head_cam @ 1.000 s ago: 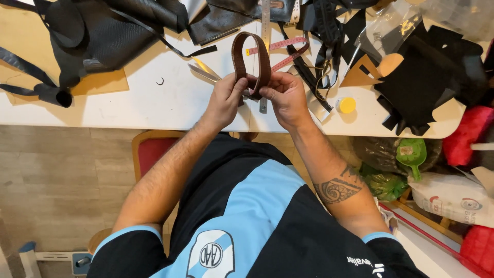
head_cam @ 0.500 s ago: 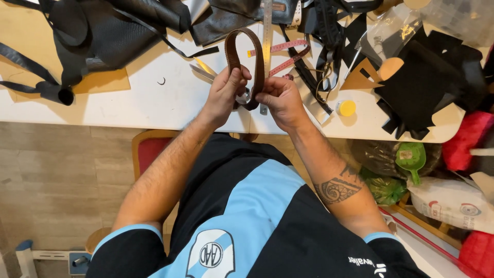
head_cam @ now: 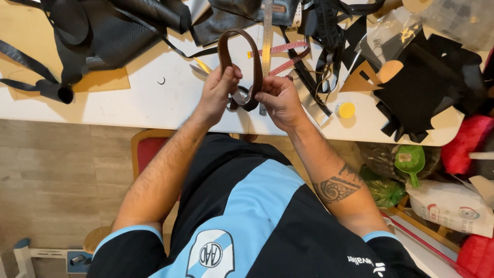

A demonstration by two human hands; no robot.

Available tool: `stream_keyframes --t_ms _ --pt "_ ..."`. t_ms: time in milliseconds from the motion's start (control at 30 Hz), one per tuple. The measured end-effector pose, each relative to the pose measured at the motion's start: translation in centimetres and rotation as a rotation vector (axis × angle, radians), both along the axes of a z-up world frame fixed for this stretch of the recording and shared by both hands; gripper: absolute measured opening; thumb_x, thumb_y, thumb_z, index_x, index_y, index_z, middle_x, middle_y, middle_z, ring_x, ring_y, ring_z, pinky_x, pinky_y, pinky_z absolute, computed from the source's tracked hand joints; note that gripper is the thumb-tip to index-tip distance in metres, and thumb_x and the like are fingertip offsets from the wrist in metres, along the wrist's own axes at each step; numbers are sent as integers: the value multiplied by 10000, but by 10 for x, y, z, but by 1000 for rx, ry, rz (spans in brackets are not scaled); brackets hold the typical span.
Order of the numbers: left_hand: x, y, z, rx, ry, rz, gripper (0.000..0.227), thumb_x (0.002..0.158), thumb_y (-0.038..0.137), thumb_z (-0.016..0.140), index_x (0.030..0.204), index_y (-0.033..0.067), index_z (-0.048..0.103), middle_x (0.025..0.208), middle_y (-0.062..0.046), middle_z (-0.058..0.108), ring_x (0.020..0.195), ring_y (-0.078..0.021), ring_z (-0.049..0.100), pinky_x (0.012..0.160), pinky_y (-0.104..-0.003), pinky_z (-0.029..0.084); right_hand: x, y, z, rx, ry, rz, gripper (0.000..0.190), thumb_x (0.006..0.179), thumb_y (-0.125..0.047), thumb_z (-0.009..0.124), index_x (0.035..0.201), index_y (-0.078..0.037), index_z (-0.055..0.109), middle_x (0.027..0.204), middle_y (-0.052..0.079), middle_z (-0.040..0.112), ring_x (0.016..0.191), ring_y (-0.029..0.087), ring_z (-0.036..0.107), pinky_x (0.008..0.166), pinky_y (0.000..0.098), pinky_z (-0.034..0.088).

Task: Cutting, measuring, and applying glue to leather strips for assembly in a workshop.

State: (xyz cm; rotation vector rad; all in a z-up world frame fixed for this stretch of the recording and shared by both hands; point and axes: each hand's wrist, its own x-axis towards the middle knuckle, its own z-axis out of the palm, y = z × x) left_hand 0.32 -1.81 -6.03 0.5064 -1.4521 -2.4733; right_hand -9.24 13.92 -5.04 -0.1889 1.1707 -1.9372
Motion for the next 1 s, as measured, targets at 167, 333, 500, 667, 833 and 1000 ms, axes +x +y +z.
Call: stream_keyframes --t_ms 167,333,500,667,833,1000 --pt "29 -76 -88 -307 -95 328 331 1113 355 480 1080 57 620 743 42 428 652 -65 385 608 -234 347 -7 9 22 59 -57 160 251 827 -2 808 1050 33 700 869 197 741 798 277 762 767 383 655" --pt "63 -121 -26 -914 -183 408 252 1144 222 418 1025 41 548 882 -46 535 822 -175 474 724 -362 392 -6 13 15 197 -61 301 191 825 45 787 993 41 697 846 200 724 714 308 759 679 349 646" --pt "89 -133 -11 -1197 -127 290 543 1193 429 336 934 -18 505 853 -130 483 776 -263 444 673 -425 332 -8 9 11 389 91 343 198 789 47 822 972 29 749 863 120 751 736 189 725 660 293 642" --pt "153 -144 -60 -1313 -250 116 207 1169 163 511 1013 41 574 828 -133 478 787 -409 542 814 -465 472 -14 0 20 363 162 366 328 775 72 850 1071 28 714 814 142 724 703 196 731 644 320 622" --pt "149 -113 -10 -1214 -375 -345 552 746 78 810 1266 21 632 1139 -190 613 1071 -453 620 996 -565 464 -12 -22 36 415 318 519 406 753 54 872 1104 -16 681 791 123 700 695 177 698 652 323 614" --pt "70 -56 11 -642 -21 -537 409 1053 395 555 1195 34 684 1184 -203 702 1216 -436 624 1198 -658 227 -4 -50 35 480 522 798 379 793 -35 869 1104 -63 655 831 154 742 748 232 723 739 381 594"
